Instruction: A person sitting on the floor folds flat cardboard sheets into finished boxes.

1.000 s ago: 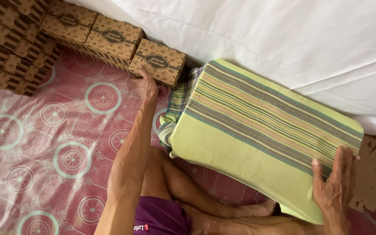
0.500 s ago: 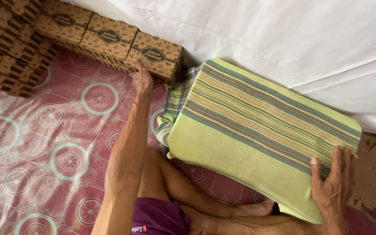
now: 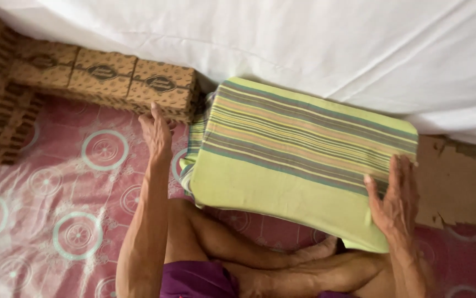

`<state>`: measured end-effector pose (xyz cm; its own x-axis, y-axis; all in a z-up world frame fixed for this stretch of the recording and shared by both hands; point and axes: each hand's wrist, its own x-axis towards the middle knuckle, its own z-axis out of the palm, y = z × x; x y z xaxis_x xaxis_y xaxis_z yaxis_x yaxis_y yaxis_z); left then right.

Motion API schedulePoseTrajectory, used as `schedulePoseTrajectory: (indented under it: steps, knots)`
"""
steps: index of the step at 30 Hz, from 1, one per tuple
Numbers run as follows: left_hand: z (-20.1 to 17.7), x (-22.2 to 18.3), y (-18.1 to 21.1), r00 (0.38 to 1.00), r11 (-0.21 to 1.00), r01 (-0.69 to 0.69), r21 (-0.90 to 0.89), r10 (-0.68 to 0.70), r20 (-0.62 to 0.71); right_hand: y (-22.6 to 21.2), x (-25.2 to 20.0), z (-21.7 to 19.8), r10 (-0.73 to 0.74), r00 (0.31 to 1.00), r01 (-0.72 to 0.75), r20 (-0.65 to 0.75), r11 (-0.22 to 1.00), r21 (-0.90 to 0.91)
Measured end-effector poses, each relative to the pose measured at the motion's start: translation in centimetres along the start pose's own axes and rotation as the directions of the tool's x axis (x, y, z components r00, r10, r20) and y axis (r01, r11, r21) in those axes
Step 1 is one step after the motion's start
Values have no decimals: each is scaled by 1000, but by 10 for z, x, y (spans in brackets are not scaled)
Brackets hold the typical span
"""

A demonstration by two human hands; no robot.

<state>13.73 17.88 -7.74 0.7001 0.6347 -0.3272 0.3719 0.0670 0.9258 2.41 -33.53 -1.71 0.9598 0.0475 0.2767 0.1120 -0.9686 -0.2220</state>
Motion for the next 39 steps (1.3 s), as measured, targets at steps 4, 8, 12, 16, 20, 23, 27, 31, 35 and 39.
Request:
schedulePoseTrajectory:
  steps: [4,8,12,16,20,23,27,31,35,39]
  knots:
    - [8,-82,22,836,776,-548,311,506,210,0,-1,1,54,999,-54,5,998,-14]
    - [15,-145,29,630,407,-762,503,644,433,7,-2,1,79,996,-78,36,997,-29]
    - [17,-172,40,761,425,-648,633,392,517,9,-1,2,-1,999,-1,-33,998,-55]
    - [19,-167,30,765,408,-644,647,352,540,18,0,6,-50,994,43,-101,996,-74]
    - [21,-166,22,731,364,-677,639,427,532,21,0,5,-87,988,72,-128,991,-116]
    - [23,-163,19,735,333,-670,664,425,528,23,2,6,-74,989,58,-126,991,-121]
    - [26,-167,22,771,335,-630,700,371,517,28,3,12,-8,997,-2,-82,993,-118]
    - [28,-161,16,790,303,-609,733,317,525,27,1,8,33,991,-49,-133,993,-112]
    - [29,-156,10,789,344,-609,715,357,501,46,-3,4,110,972,-23,-208,923,384]
    - [28,-162,11,759,351,-635,688,446,474,101,-18,22,492,871,-221,-14,418,881]
